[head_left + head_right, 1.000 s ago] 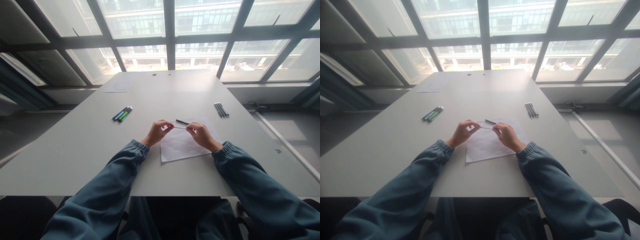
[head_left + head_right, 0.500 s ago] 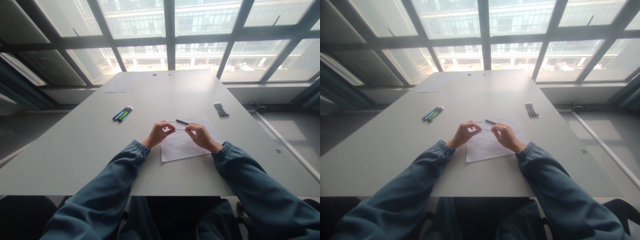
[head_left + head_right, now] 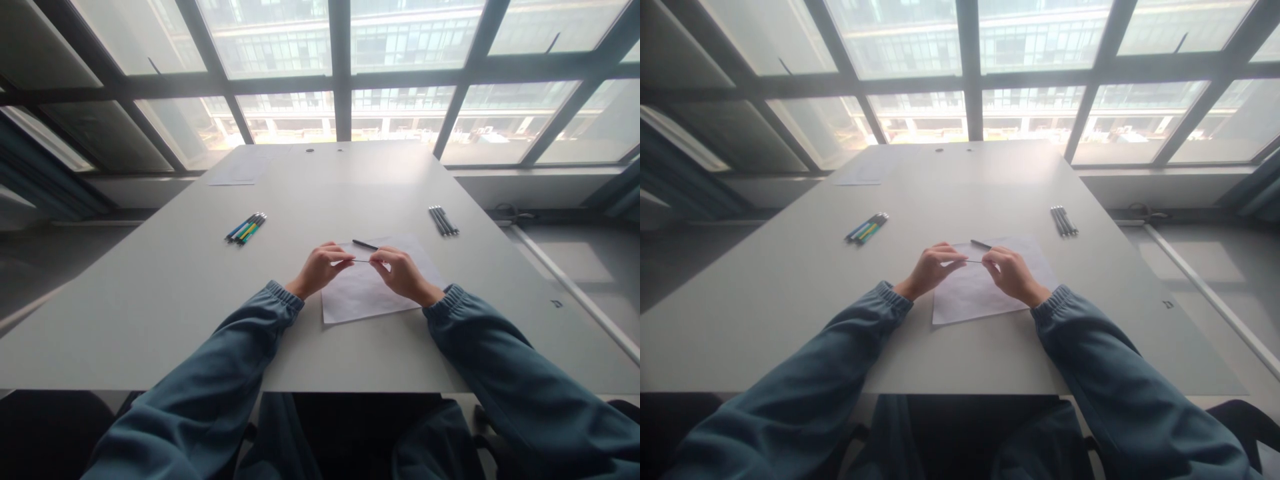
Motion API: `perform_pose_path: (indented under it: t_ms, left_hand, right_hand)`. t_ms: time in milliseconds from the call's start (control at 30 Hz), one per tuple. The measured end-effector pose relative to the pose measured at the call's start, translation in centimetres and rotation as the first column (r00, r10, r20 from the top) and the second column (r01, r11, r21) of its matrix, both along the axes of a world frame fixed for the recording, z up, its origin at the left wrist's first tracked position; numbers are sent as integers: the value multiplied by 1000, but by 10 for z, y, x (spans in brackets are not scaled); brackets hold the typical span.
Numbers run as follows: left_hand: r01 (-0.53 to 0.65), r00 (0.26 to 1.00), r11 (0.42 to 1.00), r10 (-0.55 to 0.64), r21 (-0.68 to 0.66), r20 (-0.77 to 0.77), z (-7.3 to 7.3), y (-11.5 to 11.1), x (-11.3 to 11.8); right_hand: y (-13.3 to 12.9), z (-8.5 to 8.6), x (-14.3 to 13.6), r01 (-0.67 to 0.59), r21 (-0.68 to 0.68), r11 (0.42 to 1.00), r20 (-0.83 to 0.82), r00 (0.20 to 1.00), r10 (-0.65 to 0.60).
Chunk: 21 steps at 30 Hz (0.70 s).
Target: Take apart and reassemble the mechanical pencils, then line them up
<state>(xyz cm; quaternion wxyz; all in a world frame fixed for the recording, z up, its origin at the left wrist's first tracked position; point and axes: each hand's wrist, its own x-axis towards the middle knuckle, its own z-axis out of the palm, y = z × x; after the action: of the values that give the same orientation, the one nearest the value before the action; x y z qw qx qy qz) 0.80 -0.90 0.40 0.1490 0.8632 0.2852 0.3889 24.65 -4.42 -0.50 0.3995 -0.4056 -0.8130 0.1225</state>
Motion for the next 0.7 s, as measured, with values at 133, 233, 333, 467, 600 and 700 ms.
perform_pose_path:
  t_ms: [133, 233, 333, 467, 600, 700]
  left_hand:
    - [4, 998, 999, -1, 44, -55, -1, 1, 0]
    - [11, 996, 998, -5, 63, -89, -2, 1, 0]
    - [-7, 994, 997, 16, 83, -110, -1, 1, 0]
    - [-26, 993, 992, 40, 126, -115, 1, 2, -1]
    - [-61, 993, 986, 75, 156, -86, 2, 4, -1]
    - [-113, 991, 982, 121, 151, -47, 1, 8, -4]
  right_hand:
    - [2, -4, 1, -14, 14, 1000, 2, 1000, 14]
    - [3, -6, 1, -17, 16, 1000, 3, 1000, 17]
    - [3, -6, 0, -14, 12, 1000, 3, 1000, 14]
    - [4, -6, 1, -11, -7, 1000, 3, 1000, 11]
    - [3, -2, 1, 6, -44, 999, -18, 1000, -7]
    - [4, 1, 4, 85, -49, 995, -68, 994, -88]
